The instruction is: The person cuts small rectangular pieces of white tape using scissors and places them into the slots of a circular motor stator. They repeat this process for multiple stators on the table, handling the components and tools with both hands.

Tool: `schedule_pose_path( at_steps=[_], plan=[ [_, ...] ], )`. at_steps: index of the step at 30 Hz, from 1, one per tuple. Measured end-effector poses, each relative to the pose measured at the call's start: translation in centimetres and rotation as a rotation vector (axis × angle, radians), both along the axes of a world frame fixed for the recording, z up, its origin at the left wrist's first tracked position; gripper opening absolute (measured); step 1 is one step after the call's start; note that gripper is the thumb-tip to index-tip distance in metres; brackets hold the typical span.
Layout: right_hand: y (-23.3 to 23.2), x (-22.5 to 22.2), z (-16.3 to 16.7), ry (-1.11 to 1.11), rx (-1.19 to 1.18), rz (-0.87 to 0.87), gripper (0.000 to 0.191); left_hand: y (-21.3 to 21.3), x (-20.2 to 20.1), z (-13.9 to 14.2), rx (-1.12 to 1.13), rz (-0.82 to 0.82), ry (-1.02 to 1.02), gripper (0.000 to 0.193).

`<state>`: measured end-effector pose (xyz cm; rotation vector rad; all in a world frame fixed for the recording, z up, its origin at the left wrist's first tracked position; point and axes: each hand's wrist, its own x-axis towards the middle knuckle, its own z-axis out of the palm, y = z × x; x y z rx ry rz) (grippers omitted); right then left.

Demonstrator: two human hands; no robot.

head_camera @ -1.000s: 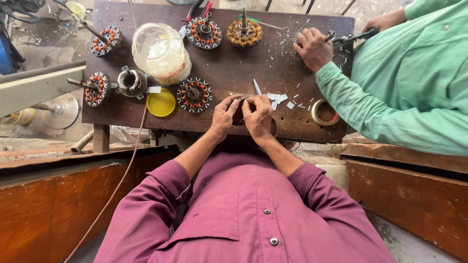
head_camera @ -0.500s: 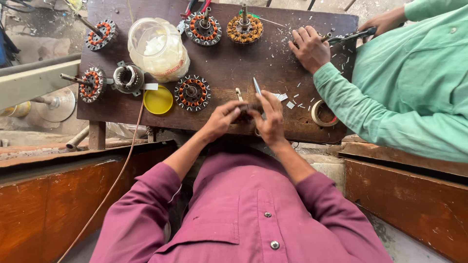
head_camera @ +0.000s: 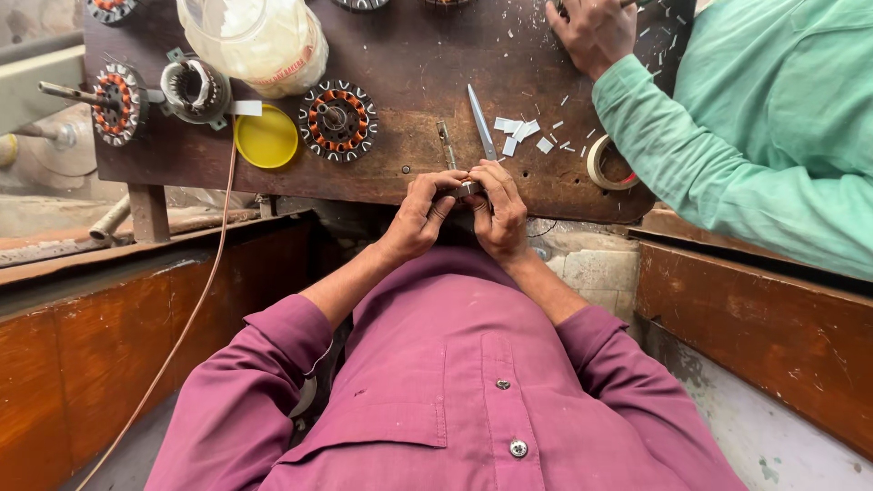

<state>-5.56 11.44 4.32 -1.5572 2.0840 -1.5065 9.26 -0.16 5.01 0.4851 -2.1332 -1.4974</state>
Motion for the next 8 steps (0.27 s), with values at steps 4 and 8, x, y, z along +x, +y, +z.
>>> schedule_pose_path(
  at_steps=[4, 8],
  plan=[
    [0.35, -0.18, -0.12, -0.012, 0.003, 0.018, 0.032, 0.19, 0.21, -0.32, -0.051, -0.007, 0.024, 0.028],
    [0.58, -0.47, -0.49, 0.007, 0.015, 0.024, 0.031, 0.34, 0.56, -0.81, -0.09, -0.011, 0.028, 0.028]
  ],
)
